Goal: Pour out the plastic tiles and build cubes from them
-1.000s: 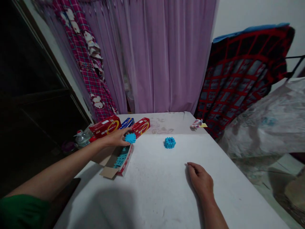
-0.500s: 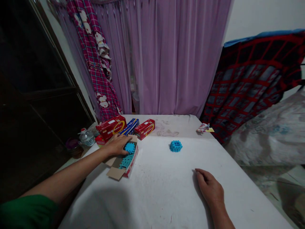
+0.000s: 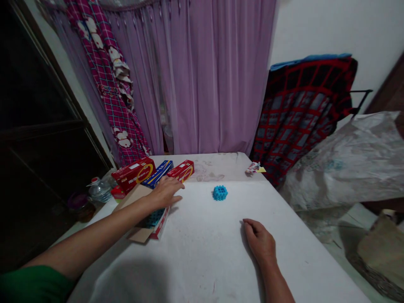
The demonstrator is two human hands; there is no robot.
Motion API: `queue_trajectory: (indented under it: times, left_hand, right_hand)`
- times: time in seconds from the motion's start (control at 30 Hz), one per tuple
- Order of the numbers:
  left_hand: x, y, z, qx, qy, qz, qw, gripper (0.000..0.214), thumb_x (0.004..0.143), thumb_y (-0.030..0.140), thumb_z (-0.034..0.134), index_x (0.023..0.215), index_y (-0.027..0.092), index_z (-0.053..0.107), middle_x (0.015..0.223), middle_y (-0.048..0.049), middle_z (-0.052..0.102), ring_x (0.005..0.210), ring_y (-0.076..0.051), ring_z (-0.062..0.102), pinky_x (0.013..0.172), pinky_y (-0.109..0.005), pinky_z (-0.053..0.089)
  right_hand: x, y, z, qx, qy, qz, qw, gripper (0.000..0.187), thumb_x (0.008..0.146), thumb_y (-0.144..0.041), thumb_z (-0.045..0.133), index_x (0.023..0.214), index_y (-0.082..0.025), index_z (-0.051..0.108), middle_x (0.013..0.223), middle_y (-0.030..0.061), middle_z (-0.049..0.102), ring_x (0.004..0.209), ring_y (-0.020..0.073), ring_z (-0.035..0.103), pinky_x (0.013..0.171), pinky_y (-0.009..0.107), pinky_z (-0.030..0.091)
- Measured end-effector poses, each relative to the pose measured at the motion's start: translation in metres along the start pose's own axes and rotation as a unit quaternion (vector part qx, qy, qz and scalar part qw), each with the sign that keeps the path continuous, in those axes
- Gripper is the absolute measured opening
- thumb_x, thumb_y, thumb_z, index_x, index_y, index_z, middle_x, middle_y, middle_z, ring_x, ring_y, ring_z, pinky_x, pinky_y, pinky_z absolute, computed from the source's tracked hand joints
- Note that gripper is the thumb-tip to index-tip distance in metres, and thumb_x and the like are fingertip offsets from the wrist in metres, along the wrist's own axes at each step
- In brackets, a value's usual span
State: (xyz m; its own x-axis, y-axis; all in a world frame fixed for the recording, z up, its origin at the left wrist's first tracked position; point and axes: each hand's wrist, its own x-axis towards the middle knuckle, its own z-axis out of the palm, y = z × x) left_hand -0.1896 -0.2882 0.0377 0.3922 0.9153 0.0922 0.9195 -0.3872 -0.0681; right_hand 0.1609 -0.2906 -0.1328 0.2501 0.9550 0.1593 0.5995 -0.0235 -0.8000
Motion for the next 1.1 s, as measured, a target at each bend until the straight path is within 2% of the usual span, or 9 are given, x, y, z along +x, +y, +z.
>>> queue_trajectory:
  times: [0.1, 0.27, 0.43, 0.6, 0.73, 0.87, 0.97, 1.03, 1.1]
  left_hand:
    - [0.048, 0.037, 0.011, -0.043, -0.023, 0.007, 0.999, 0.056, 0.082, 0.045, 0.065, 0.131, 0.022, 0.052, 0.135, -0.01, 0.059, 0.126, -0.029, 0.05, 0.107, -0.047, 0.032]
    - [0.113, 0.081, 0.048, -0.124, -0.076, -0.046, 0.988, 0.091, 0.073, 0.056, 0.069, 0.148, 0.025, 0.029, 0.153, -0.0122, 0.04, 0.139, -0.031, 0.038, 0.112, -0.046, 0.032]
    - [0.146, 0.092, 0.073, -0.149, -0.11, -0.059, 0.981, 0.099, 0.068, 0.054, 0.074, 0.15, 0.028, 0.024, 0.154, -0.0134, 0.038, 0.14, -0.033, 0.038, 0.111, -0.05, 0.032]
    - [0.157, 0.092, 0.083, -0.135, -0.12, -0.056, 0.982, 0.082, 0.074, 0.045, 0.07, 0.145, 0.021, 0.037, 0.142, -0.0162, 0.053, 0.131, -0.034, 0.049, 0.108, -0.05, 0.035]
    - [0.156, 0.093, 0.079, -0.134, -0.101, -0.054, 0.984, 0.075, 0.076, 0.042, 0.069, 0.142, 0.019, 0.043, 0.14, -0.0164, 0.056, 0.13, -0.033, 0.05, 0.107, -0.048, 0.037]
    - [0.137, 0.079, 0.049, -0.139, -0.08, -0.054, 0.986, 0.074, 0.075, 0.043, 0.069, 0.142, 0.02, 0.044, 0.137, -0.0122, 0.059, 0.126, -0.031, 0.054, 0.105, -0.042, 0.041]
    - [0.099, 0.049, 0.013, -0.141, -0.055, -0.044, 0.988, 0.07, 0.076, 0.042, 0.068, 0.139, 0.021, 0.048, 0.135, -0.0084, 0.061, 0.121, -0.028, 0.058, 0.102, -0.035, 0.044]
    - [0.065, 0.022, -0.011, -0.14, -0.038, -0.045, 0.988, 0.067, 0.075, 0.042, 0.067, 0.136, 0.019, 0.051, 0.133, -0.0077, 0.062, 0.119, -0.026, 0.059, 0.099, -0.031, 0.045]
    - [0.027, -0.004, -0.028, -0.137, -0.044, -0.066, 0.987, 0.068, 0.074, 0.043, 0.068, 0.136, 0.021, 0.052, 0.129, -0.0053, 0.064, 0.115, -0.025, 0.061, 0.096, -0.03, 0.046]
  right_hand:
    - [-0.001, -0.001, 0.001, 0.014, 0.006, -0.011, 1.0, 0.051, 0.067, -0.059, 0.046, 0.086, -0.024, 0.078, 0.092, 0.0062, 0.076, 0.085, 0.0265, 0.069, 0.079, 0.038, 0.054]
    - [0.001, -0.003, 0.002, 0.029, 0.012, -0.025, 0.999, 0.047, 0.071, -0.056, 0.045, 0.085, -0.025, 0.077, 0.093, 0.0058, 0.076, 0.085, 0.0249, 0.069, 0.079, 0.036, 0.054]
    - [0.001, -0.007, 0.002, 0.035, 0.017, -0.031, 0.999, 0.043, 0.075, -0.052, 0.045, 0.085, -0.025, 0.077, 0.093, 0.0046, 0.076, 0.084, 0.0234, 0.069, 0.078, 0.035, 0.054]
    - [0.0, -0.008, 0.003, 0.035, 0.025, -0.036, 0.998, 0.04, 0.078, -0.048, 0.045, 0.086, -0.025, 0.076, 0.093, 0.0041, 0.076, 0.084, 0.023, 0.069, 0.078, 0.035, 0.053]
    - [-0.001, -0.009, 0.002, 0.036, 0.023, -0.036, 0.998, 0.039, 0.079, -0.047, 0.045, 0.088, -0.025, 0.076, 0.095, 0.0039, 0.076, 0.085, 0.0227, 0.069, 0.079, 0.035, 0.053]
    - [0.0, -0.008, 0.001, 0.042, 0.018, -0.036, 0.998, 0.042, 0.077, -0.05, 0.044, 0.087, -0.024, 0.076, 0.095, 0.0051, 0.075, 0.088, 0.0235, 0.069, 0.08, 0.035, 0.053]
    - [0.001, -0.005, 0.001, 0.038, 0.015, -0.03, 0.999, 0.045, 0.074, -0.053, 0.045, 0.086, -0.023, 0.077, 0.093, 0.0059, 0.076, 0.085, 0.024, 0.069, 0.08, 0.036, 0.053]
    - [0.001, -0.002, 0.001, 0.029, 0.012, -0.021, 0.999, 0.047, 0.072, -0.055, 0.046, 0.087, -0.024, 0.077, 0.091, 0.0058, 0.076, 0.083, 0.0244, 0.069, 0.077, 0.036, 0.053]
    - [0.002, 0.001, 0.002, 0.018, 0.011, -0.018, 1.0, 0.047, 0.07, -0.056, 0.046, 0.087, -0.025, 0.078, 0.089, 0.0049, 0.076, 0.081, 0.0248, 0.069, 0.074, 0.036, 0.053]
